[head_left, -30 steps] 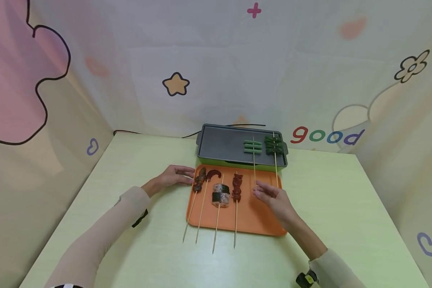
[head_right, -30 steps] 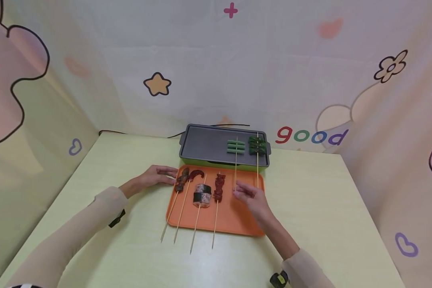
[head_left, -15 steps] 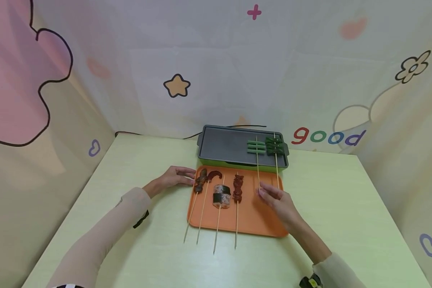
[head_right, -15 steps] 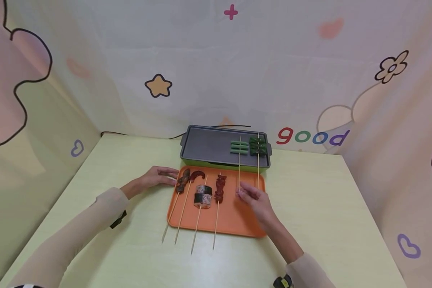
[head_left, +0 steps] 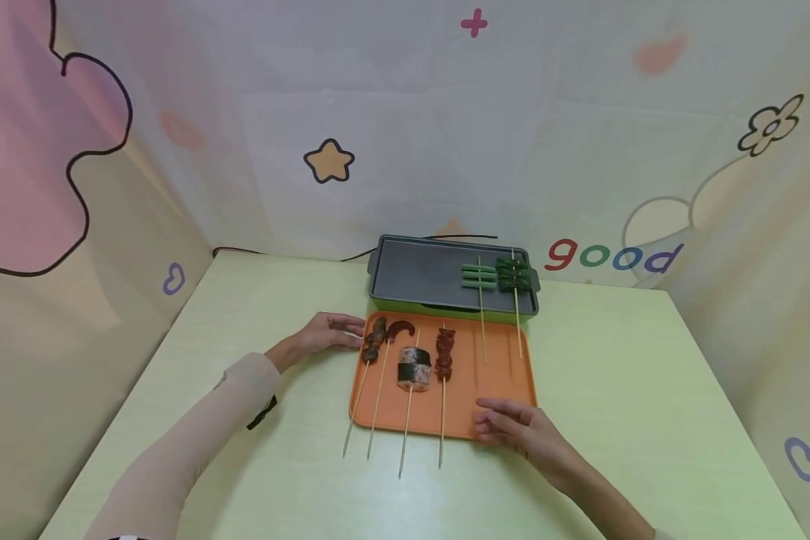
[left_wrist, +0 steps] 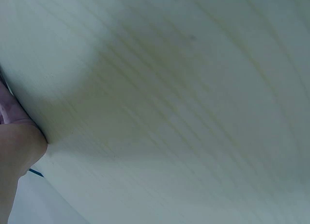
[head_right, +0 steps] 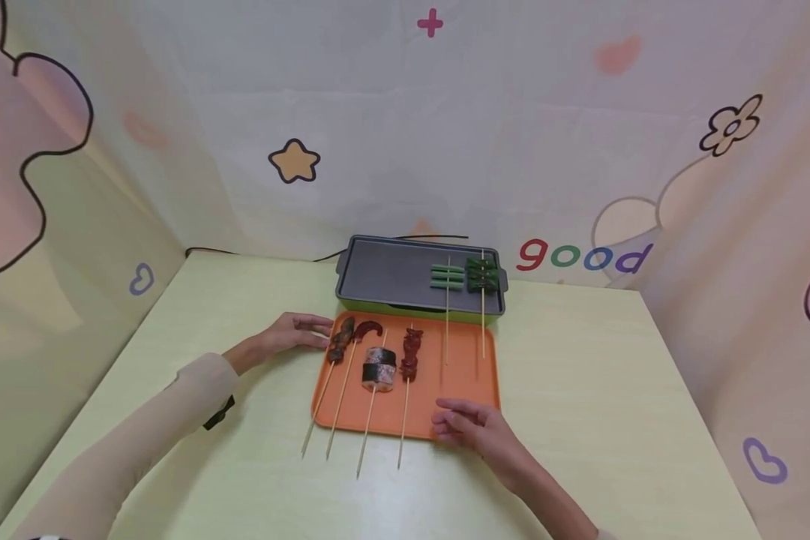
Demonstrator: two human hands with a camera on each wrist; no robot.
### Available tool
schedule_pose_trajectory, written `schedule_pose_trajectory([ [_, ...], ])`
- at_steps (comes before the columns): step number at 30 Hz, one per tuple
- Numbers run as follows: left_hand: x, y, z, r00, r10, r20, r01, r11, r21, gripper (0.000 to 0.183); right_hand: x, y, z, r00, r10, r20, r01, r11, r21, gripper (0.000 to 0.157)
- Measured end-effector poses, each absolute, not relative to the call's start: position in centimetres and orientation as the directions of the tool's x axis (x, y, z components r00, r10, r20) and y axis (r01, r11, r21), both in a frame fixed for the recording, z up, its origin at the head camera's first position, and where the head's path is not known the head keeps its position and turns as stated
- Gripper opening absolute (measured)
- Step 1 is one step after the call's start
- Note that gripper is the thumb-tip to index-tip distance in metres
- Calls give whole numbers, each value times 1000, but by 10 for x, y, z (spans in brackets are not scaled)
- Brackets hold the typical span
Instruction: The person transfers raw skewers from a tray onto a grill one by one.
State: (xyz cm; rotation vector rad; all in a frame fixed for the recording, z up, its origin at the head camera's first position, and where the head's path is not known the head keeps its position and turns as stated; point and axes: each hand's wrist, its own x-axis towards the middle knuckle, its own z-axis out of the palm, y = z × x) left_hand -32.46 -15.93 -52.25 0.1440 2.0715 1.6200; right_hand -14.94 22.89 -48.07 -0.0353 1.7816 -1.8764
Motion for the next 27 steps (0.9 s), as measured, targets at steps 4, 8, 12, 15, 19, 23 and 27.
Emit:
schedule_pose_trajectory([
  [4, -325, -160, -523, -869, 384, -313, -217, 273, 937, 52, -136, 226, -485, -796, -488, -358, 394, 31, -919, 59],
  [8, -324, -161, -523, -867, 390, -311, -221, 259, 940, 52, -127, 221, -491, -761, -545, -352, 396, 38, -917, 59],
  [12, -324, -159, -522, -869, 384, -313, -217, 272, 937, 52, -123, 218, -497, -729, -596, -338, 405, 23, -914, 56],
  [15, -324, -158, -520, -872, 373, -319, -215, 293, 932, 52, -123, 214, -499, -705, -613, -357, 438, 19, -899, 55],
  [19, -325, -158, -520, -873, 368, -318, -214, 297, 931, 52, -123, 207, -501, -698, -591, -406, 492, 16, -870, 57],
  [23, -326, -158, -523, -872, 372, -317, -219, 282, 934, 53, -124, 200, -504, -696, -578, -425, 532, -17, -847, 62],
  [27, -325, -159, -523, -871, 376, -317, -217, 284, 934, 54, -124, 196, -506, -693, -583, -425, 557, -59, -828, 65],
])
